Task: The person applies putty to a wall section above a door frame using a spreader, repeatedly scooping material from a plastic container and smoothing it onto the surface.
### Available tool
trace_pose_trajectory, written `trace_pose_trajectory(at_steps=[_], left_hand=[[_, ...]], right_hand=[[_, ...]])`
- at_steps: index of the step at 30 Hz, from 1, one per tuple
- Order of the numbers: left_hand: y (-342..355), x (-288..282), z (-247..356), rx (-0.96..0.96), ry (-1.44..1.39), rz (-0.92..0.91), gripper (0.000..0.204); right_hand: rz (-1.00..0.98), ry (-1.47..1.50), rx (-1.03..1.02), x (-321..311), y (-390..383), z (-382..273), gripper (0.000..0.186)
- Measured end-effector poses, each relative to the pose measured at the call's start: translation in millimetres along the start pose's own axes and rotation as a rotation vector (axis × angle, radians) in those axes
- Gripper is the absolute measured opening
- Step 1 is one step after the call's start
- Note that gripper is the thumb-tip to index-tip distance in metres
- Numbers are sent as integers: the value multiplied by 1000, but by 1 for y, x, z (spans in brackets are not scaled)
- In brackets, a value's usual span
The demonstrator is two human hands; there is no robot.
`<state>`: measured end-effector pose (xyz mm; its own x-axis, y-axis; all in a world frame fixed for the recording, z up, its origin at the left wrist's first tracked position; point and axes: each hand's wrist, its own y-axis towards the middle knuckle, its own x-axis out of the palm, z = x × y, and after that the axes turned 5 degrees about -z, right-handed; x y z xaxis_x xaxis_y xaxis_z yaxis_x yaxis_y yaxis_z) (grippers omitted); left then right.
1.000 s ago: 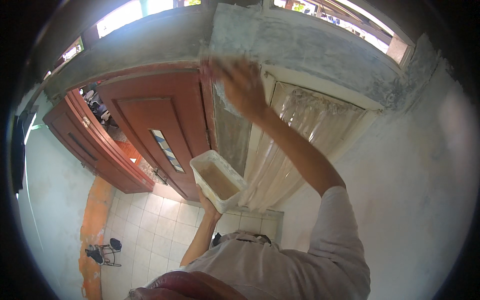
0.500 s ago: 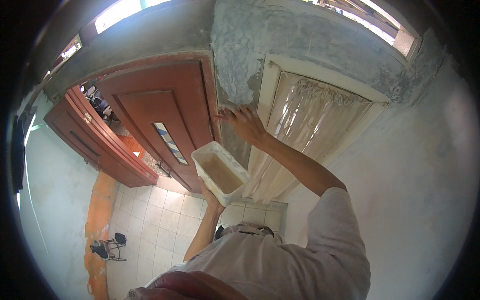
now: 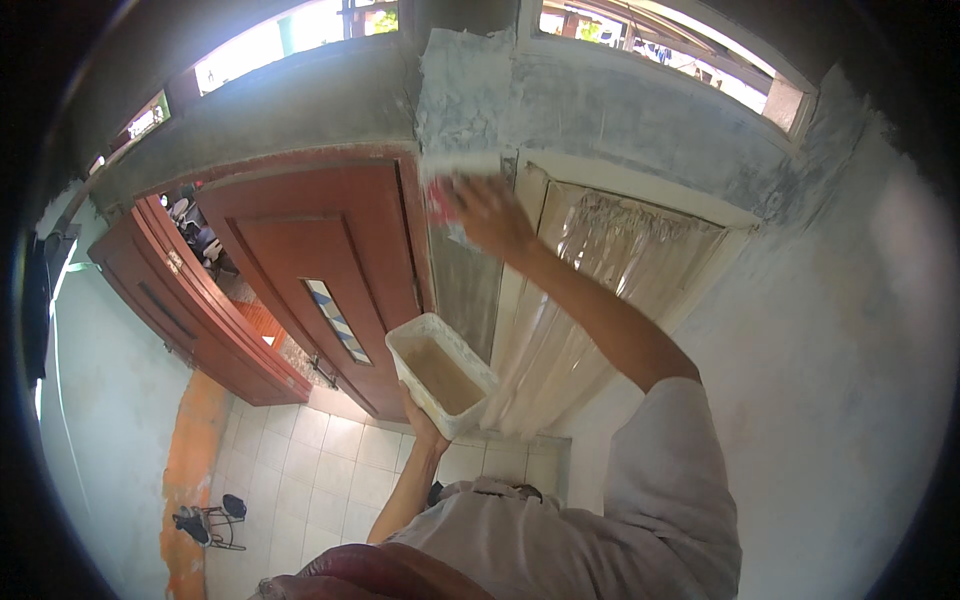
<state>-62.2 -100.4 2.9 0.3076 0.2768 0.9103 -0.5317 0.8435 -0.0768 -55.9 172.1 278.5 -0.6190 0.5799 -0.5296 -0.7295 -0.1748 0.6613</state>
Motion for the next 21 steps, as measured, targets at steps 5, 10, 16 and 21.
trace_pose_trajectory(at_steps=[5,10,16,21], left_hand=[[-2,1,6,27,11,-10,84],[5,6,6,77,-30,-79,85],[15,13,-9,36,-83,-78,86],[9,18,-9,-16,-47,-28,87]], right_hand=[[-174,293,-25,-13,-21,-16,60],[360,18,-122,-123,147,94,62],[78,-631,-113,-118,184,161,51],[99,-557,-322,-68,113,89,53]])
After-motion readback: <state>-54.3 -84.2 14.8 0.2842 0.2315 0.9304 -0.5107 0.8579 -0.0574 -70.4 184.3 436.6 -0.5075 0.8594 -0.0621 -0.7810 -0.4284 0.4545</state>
